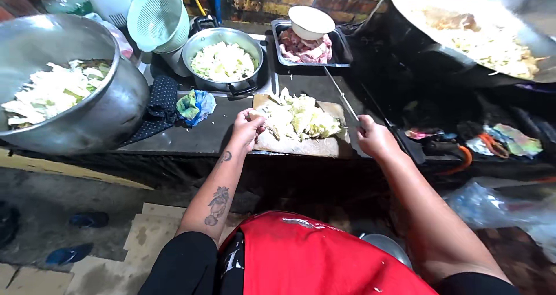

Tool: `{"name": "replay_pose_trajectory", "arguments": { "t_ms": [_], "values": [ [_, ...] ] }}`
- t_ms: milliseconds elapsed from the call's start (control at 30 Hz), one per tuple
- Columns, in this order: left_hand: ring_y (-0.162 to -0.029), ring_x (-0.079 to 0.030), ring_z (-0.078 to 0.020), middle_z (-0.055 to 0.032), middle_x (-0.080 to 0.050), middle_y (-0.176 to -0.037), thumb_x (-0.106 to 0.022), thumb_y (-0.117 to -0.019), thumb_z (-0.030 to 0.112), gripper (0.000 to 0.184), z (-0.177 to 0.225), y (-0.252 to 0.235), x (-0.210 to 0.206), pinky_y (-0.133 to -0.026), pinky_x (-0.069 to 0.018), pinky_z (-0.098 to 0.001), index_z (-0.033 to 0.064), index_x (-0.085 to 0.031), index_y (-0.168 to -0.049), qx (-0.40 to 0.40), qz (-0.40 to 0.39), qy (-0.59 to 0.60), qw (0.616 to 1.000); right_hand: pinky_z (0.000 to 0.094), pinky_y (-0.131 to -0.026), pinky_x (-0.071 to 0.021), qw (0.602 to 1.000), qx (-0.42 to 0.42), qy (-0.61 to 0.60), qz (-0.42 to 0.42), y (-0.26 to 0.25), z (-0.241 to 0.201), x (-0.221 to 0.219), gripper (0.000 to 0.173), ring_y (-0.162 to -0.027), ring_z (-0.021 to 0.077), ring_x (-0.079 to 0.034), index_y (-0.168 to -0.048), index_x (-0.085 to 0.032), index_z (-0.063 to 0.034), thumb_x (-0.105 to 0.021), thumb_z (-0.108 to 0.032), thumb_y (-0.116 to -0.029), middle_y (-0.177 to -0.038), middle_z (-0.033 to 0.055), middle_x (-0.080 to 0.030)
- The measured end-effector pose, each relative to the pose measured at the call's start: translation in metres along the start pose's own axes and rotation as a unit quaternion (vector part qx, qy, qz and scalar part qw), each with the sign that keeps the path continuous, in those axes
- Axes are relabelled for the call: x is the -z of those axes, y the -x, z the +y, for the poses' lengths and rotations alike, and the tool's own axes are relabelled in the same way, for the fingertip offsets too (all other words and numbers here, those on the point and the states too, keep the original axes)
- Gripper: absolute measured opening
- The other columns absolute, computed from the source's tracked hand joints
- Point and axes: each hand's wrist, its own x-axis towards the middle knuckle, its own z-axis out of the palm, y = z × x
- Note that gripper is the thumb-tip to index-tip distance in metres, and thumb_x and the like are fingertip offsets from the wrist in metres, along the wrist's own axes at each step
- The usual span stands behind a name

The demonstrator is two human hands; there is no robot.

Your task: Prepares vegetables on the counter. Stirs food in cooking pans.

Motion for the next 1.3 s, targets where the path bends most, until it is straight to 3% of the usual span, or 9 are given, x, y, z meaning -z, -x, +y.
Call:
{"name": "replay_pose_trajectory", "arguments": {
  "t_ms": [200, 433, 567, 633, 733, 833, 933, 1100, 1300],
  "values": [
    [-0.089, -0.067, -0.0213, -0.0188, -0.059, -0.123, -0.079, -0.0817, -0.005, 0.077, -0.010, 0.003, -0.011, -0.074, -0.0599, -0.0357, 0.0045, -0.039, -0.146, -0.113, 0.042, -0.054, 0.991, 0.0712, -0.088, -0.0496, 0.997, -0.003, 0.077, -0.006, -0.044, 0.051, -0.027, 0.041, -0.110, 0.0537, -0.065, -0.146, -0.056, -0.0161, -0.055, -0.022, -0.1055, -0.120, 0.0308, -0.067],
    [-0.083, -0.065, -0.0112, -0.0082, -0.059, -0.113, -0.063, -0.0987, 0.000, 0.051, -0.013, 0.024, -0.065, -0.073, -0.0578, -0.0246, 0.0087, -0.039, -0.143, -0.099, 0.107, 0.067, 0.987, 0.0718, -0.093, -0.0480, 0.998, 0.006, 0.061, -0.010, -0.071, 0.071, -0.033, 0.049, -0.130, 0.0582, -0.048, -0.152, -0.052, -0.0198, -0.058, -0.029, -0.1047, -0.144, 0.0364, -0.046],
    [-0.086, -0.066, -0.0115, -0.0058, -0.063, -0.112, -0.060, -0.0997, 0.000, 0.049, -0.020, 0.056, -0.134, -0.078, -0.0581, -0.0271, 0.0092, -0.041, -0.144, -0.120, 0.029, 0.049, 0.991, 0.0647, -0.099, -0.0494, 0.985, 0.081, -0.142, 0.054, -0.043, 0.069, -0.004, 0.048, -0.127, 0.0493, -0.054, -0.144, -0.059, -0.0073, -0.063, -0.027, -0.1005, -0.137, 0.0318, -0.055],
    [-0.081, -0.067, -0.0097, -0.0032, -0.065, -0.106, -0.060, -0.0991, -0.001, 0.050, -0.033, 0.075, -0.184, -0.074, -0.0590, -0.0269, 0.0088, -0.040, -0.144, -0.119, -0.034, -0.018, 0.992, 0.0456, -0.093, -0.0563, 0.922, 0.061, -0.380, 0.040, -0.010, 0.074, 0.010, 0.043, -0.111, 0.0299, -0.066, -0.145, -0.057, -0.0063, -0.056, -0.027, -0.1063, -0.130, 0.0204, -0.064],
    [-0.085, -0.070, -0.0108, -0.0033, -0.067, -0.108, -0.064, -0.0937, -0.003, 0.058, -0.068, 0.092, -0.250, -0.076, -0.0621, -0.0303, 0.0077, -0.040, -0.145, -0.133, -0.202, -0.161, 0.957, 0.0365, -0.069, -0.0578, 0.687, 0.001, -0.715, -0.128, 0.035, 0.107, 0.013, 0.050, -0.084, 0.0194, -0.068, -0.149, -0.044, -0.0156, -0.027, -0.045, -0.1129, -0.112, 0.0109, -0.066],
    [-0.092, -0.072, -0.0140, -0.0120, -0.070, -0.115, -0.071, -0.0933, 0.019, 0.060, -0.095, 0.109, -0.313, -0.083, -0.0617, -0.0329, 0.0008, -0.049, -0.146, -0.188, -0.347, -0.404, 0.825, 0.0335, -0.070, -0.0580, 0.514, -0.048, -0.840, -0.167, 0.065, 0.165, 0.010, 0.062, -0.087, 0.0175, -0.068, -0.139, -0.048, -0.0159, -0.015, -0.058, -0.1092, -0.106, 0.0086, -0.067],
    [-0.106, -0.072, -0.0235, -0.0208, -0.062, -0.137, -0.068, -0.0965, 0.039, 0.061, -0.120, 0.134, -0.372, -0.088, -0.0612, -0.0422, 0.0019, -0.056, -0.144, -0.282, -0.407, -0.529, 0.689, 0.0305, -0.071, -0.0573, 0.466, -0.137, -0.870, -0.081, 0.090, 0.225, 0.012, 0.055, -0.085, 0.0149, -0.067, -0.136, -0.053, -0.0100, -0.024, -0.050, -0.1116, -0.103, 0.0076, -0.068],
    [-0.128, -0.062, -0.0228, -0.0212, -0.035, -0.163, -0.066, -0.0975, 0.044, 0.063, -0.149, 0.159, -0.418, -0.095, -0.0602, -0.0355, 0.0089, -0.054, -0.149, -0.306, -0.490, -0.433, 0.692, 0.0219, -0.055, -0.0517, 0.430, -0.170, -0.873, 0.156, 0.098, 0.371, 0.044, 0.060, -0.067, 0.0098, -0.064, -0.126, -0.057, -0.0122, -0.017, -0.053, -0.1098, -0.096, 0.0041, -0.071],
    [-0.115, -0.069, -0.0181, -0.0233, -0.038, -0.159, -0.070, -0.0947, 0.033, 0.059, -0.150, 0.155, -0.386, -0.087, -0.0619, -0.0305, 0.0035, -0.057, -0.144, -0.275, -0.483, -0.396, 0.731, 0.0640, -0.101, -0.0464, 0.392, -0.371, -0.720, 0.436, 0.068, 0.549, 0.095, 0.061, -0.133, 0.0383, -0.050, -0.157, -0.031, -0.0135, -0.039, -0.051, -0.1089, -0.152, 0.0205, -0.044]
  ]
}}
